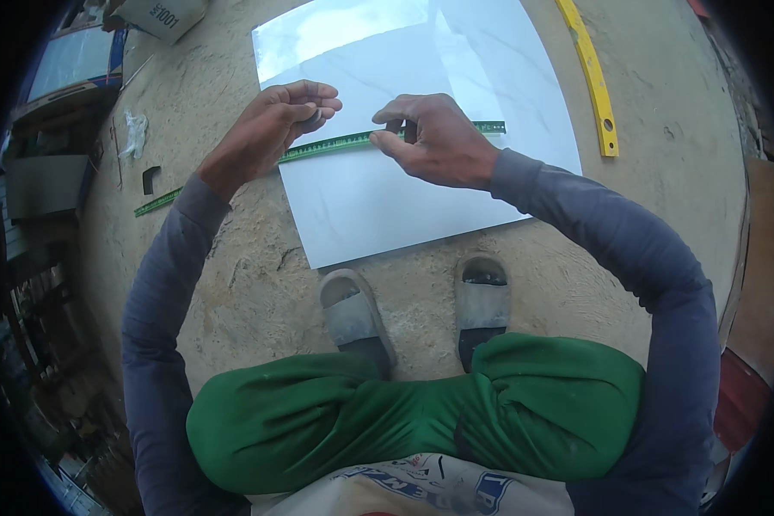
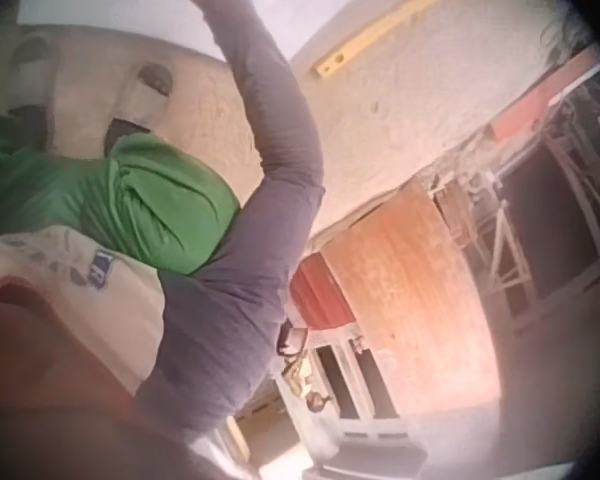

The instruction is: The person measures and marks tiles using a measuring tape, aligns a level on a tile to mark lines, and lifts and rotates a tile to measure it again.

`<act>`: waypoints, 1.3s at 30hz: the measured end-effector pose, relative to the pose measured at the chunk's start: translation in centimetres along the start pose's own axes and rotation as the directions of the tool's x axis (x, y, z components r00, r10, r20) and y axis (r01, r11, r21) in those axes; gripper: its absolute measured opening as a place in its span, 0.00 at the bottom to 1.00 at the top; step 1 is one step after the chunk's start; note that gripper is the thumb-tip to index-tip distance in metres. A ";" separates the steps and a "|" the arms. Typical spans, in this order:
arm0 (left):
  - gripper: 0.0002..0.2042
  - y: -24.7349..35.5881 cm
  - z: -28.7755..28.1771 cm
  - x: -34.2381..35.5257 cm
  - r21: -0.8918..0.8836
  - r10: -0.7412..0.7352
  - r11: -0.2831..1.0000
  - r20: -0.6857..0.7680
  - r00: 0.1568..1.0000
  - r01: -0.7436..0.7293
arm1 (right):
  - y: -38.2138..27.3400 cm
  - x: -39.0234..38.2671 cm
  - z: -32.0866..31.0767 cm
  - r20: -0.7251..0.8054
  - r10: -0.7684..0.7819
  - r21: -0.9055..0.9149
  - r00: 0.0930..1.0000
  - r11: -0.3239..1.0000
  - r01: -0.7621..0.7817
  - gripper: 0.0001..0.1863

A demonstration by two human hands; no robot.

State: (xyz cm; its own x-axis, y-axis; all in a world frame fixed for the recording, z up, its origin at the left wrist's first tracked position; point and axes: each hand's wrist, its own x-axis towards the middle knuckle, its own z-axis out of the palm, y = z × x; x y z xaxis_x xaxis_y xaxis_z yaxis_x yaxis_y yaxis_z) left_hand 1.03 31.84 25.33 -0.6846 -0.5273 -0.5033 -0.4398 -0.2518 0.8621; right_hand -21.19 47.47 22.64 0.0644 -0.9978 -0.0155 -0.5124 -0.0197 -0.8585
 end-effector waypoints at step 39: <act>0.10 -21.7 -5.1 -9.5 0.682 0.093 0.731 -0.043 0.995 -0.039 | 14.4 -20.3 -8.1 -0.406 0.778 0.725 0.480 0.594 -0.350 0.08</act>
State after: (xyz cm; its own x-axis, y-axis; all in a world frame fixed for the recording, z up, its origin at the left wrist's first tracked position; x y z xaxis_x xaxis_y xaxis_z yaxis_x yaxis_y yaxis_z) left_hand 20.07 38.15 11.76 -0.6971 -0.5824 -0.4181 -0.6909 0.3899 0.6088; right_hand -36.80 66.93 14.69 -0.7151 -0.5196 -0.4676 0.2940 0.3833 -0.8756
